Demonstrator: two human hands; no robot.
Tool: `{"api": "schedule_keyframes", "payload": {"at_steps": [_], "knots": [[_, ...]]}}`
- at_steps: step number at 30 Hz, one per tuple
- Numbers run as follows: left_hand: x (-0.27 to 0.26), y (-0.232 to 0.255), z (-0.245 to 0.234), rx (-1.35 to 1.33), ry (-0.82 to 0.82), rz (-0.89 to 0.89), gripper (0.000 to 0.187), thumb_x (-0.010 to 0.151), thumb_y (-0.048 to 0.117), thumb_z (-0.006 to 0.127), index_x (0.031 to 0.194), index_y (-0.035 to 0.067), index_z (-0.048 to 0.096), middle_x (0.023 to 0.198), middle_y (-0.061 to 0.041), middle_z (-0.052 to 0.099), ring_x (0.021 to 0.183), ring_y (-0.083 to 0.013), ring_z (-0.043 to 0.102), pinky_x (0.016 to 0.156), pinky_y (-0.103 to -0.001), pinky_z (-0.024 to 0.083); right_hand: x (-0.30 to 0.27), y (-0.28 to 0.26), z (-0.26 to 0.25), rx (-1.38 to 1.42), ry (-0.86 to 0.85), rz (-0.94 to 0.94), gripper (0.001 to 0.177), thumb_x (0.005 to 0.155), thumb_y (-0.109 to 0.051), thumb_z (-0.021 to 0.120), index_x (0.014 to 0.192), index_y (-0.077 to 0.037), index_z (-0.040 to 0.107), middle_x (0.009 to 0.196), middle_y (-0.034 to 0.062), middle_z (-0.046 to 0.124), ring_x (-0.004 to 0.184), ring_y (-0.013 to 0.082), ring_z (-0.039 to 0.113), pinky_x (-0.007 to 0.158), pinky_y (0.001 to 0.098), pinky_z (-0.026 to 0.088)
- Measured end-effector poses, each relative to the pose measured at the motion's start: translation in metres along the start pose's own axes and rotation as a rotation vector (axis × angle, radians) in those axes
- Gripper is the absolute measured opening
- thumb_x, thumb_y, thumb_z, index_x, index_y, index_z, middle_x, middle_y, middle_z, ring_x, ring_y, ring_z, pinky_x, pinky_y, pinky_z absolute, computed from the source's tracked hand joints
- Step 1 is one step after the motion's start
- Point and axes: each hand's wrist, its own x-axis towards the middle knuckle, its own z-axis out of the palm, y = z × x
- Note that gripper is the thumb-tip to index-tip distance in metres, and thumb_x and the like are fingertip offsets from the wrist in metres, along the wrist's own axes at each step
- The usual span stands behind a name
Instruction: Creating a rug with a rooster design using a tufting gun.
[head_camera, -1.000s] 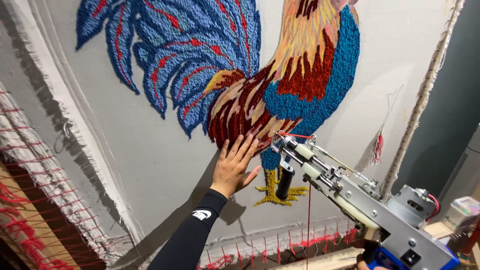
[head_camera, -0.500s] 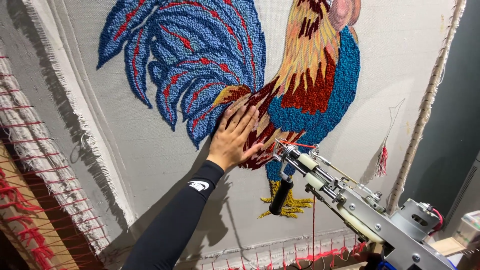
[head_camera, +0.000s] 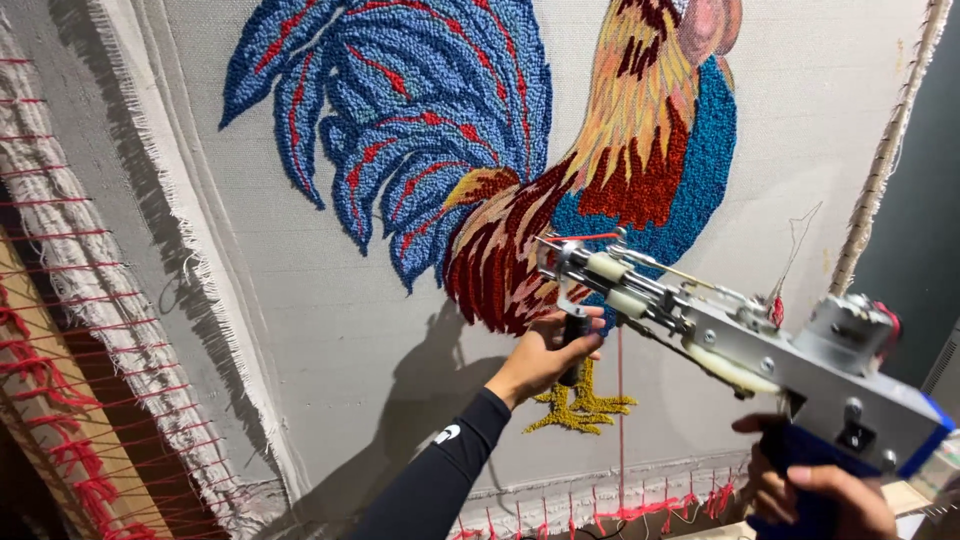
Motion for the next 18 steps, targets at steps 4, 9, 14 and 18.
{"api": "schedule_keyframes", "payload": {"at_steps": [4,9,14,18], "knots": [[0.004,0.031,0.008,-0.359,-0.061,-0.229,0.060,0.095,0.034,0.070,0.144,0.004,0.055,0.121,-0.008,0.073,0.071,-0.0115,0.069,0.068,-0.029,0.055,0.012,-0.038,0.049,-0.310,0.136,-0.144,0.063,0.086,-0.012,0.059,0.140,0.018,0.046,0.068,0.0125,0.043,0.058,0.0249,0.044,0.051,0.0401,0.039],[0.006,0.041,0.004,-0.374,0.008,-0.330,0.054,0.096,0.039,0.065,0.139,0.006,0.060,0.114,-0.006,0.077,0.057,-0.0083,0.055,0.057,-0.026,0.049,0.030,-0.069,0.038,-0.362,0.089,-0.092,0.053,0.089,-0.010,0.056,0.133,0.018,0.043,0.071,0.0127,0.045,0.062,0.0260,0.045,0.057,0.0421,0.041],[0.022,0.048,-0.010,-0.284,-0.032,-0.330,0.049,0.099,0.043,0.061,0.132,0.008,0.069,0.113,-0.005,0.077,0.062,-0.0067,0.055,0.060,-0.024,0.050,0.047,-0.087,0.083,-0.285,0.010,-0.093,0.056,0.090,-0.012,0.054,0.138,0.016,0.047,0.073,0.0091,0.044,0.064,0.0229,0.043,0.060,0.0398,0.039],[0.034,0.045,-0.018,-0.269,-0.036,-0.302,0.044,0.099,0.040,0.062,0.125,0.007,0.072,0.113,-0.006,0.078,0.077,-0.0060,0.064,0.062,-0.025,0.051,0.057,-0.094,0.065,-0.324,0.062,-0.087,0.045,0.094,-0.012,0.052,0.125,0.019,0.042,0.074,0.0095,0.042,0.064,0.0237,0.042,0.061,0.0413,0.039]]}}
